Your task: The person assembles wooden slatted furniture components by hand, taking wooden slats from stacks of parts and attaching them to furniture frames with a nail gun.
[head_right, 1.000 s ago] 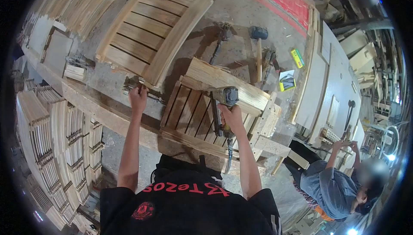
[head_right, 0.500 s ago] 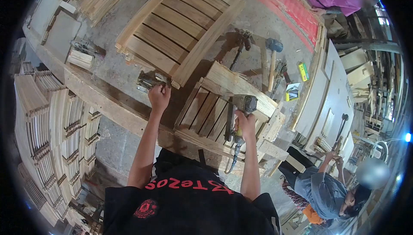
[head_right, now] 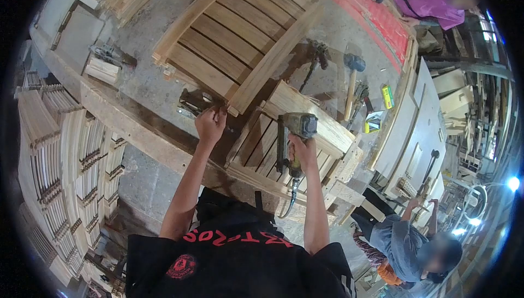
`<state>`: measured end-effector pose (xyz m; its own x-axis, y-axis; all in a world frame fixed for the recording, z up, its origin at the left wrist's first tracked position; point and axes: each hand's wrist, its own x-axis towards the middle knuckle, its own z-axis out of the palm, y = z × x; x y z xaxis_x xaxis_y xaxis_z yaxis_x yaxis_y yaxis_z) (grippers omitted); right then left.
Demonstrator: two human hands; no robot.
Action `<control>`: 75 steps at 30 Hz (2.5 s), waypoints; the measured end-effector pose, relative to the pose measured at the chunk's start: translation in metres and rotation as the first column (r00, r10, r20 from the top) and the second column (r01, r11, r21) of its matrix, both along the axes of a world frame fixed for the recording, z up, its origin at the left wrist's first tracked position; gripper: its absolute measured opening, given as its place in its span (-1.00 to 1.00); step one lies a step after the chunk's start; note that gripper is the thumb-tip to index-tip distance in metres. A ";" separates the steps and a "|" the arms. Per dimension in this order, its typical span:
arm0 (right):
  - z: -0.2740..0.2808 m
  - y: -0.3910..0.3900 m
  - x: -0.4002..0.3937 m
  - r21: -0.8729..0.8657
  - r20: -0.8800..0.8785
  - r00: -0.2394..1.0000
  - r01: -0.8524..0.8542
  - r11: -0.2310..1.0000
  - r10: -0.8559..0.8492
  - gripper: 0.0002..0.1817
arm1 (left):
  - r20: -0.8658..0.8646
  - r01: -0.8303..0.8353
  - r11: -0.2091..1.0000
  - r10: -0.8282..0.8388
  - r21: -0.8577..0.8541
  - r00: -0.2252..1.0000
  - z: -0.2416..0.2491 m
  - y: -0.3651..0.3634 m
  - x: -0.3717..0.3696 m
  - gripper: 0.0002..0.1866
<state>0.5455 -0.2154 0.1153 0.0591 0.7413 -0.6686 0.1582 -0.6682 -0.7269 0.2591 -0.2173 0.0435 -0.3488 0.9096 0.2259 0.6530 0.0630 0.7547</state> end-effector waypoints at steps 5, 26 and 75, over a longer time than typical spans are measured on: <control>-0.018 0.008 -0.025 -0.003 0.064 0.994 -0.090 0.996 0.090 -0.84 | -0.002 -0.001 1.000 0.001 -0.029 1.000 -0.001 -0.001 -0.001 -0.82; 0.005 -0.155 -0.059 -0.014 0.484 0.467 -0.841 0.540 0.740 -0.38 | -0.013 -0.063 0.997 0.063 -0.037 0.998 -0.008 -0.003 0.002 -0.81; 0.001 -0.288 0.235 -0.276 0.564 0.485 -0.652 0.706 0.668 -0.35 | 0.134 -0.266 0.963 0.270 -0.045 0.954 -0.046 -0.004 -0.010 -0.68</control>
<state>0.7803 -0.5034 0.1161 -0.0654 0.7197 -0.6912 0.9362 -0.1955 -0.2921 0.2487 -0.2215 -0.0021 -0.6065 0.7833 0.1364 0.4995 0.2419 0.8318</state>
